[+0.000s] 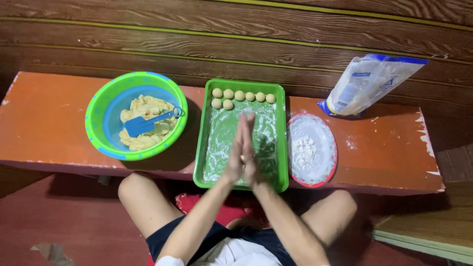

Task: The person sits on the floor and rolls small pieces of dough into balls using both hands. They place the finished dough balls onto a green tray dusted with flour. The person occasionally reaches into a green bowl to retrieve more dough pieces.

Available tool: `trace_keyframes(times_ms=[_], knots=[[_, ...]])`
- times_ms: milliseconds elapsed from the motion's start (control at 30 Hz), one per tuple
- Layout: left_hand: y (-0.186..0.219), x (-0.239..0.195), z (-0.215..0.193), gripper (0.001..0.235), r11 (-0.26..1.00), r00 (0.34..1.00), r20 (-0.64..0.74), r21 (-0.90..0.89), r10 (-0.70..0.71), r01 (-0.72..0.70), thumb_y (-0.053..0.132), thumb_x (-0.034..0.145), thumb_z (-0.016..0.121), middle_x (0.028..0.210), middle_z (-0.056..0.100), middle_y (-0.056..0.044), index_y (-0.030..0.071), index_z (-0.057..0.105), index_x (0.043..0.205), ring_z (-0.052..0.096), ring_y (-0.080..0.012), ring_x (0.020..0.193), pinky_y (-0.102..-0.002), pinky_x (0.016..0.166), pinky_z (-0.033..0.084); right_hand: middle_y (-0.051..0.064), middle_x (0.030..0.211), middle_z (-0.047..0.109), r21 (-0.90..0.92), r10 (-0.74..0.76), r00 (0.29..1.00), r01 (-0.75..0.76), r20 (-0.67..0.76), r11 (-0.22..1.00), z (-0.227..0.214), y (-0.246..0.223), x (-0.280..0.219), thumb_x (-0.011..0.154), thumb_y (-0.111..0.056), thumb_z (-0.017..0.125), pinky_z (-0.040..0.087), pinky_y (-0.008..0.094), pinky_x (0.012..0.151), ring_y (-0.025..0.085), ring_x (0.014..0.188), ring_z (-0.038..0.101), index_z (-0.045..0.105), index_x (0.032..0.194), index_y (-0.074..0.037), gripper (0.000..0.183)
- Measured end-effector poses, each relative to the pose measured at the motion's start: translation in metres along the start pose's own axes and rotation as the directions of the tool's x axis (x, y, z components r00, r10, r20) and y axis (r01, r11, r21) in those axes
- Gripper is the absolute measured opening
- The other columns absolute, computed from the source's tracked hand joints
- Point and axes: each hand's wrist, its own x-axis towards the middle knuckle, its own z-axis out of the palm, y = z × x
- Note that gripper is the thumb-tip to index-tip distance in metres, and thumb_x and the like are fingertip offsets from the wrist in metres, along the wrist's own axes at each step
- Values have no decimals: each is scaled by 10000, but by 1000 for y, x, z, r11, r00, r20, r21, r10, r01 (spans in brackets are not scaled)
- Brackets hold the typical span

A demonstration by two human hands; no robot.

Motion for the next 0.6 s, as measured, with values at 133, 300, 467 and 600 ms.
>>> trace_keyframes(times_ms=[133, 300, 467, 600], knots=[[-3, 6, -9, 939, 996, 995, -69, -56, -70, 66, 793, 966, 169, 1676, -4, -130, 110, 125, 1609, 18, -419, 1515, -641, 1190, 14, 138, 1710, -130, -2, 113, 993, -113, 21, 994, 10, -34, 3, 1073, -548, 253, -96, 509, 1263, 302, 1569, -136, 68, 1648, -88, 759], [-15, -30, 9, 923, 989, 980, -145, -86, -134, 123, 793, 964, 183, 1647, 57, -137, 104, 169, 1579, 72, -411, 1495, -631, 1184, 52, 198, 1702, -67, 105, 153, 985, -144, -79, 984, -17, 13, 16, 1136, -428, 149, -101, 496, 1281, 335, 1565, -105, 32, 1638, -35, 649], [-14, -10, -4, 905, 971, 959, -200, -169, -202, 170, 792, 962, 203, 1609, 138, -146, 96, 228, 1540, 144, -401, 1469, -618, 1175, 101, 114, 1721, -90, 72, 252, 968, -252, 8, 965, 7, -11, -10, 1074, -504, 181, -129, 476, 1250, 289, 1571, -122, 92, 1648, -101, 706], [-10, -3, -20, 897, 958, 952, -183, -200, -245, 208, 792, 961, 213, 1590, 178, -151, 92, 257, 1521, 179, -396, 1457, -612, 1171, 126, 140, 1714, -130, 19, 245, 969, -245, -9, 969, 20, -27, -21, 1062, -560, 200, -85, 502, 1260, 321, 1567, -127, 138, 1637, -108, 734]])
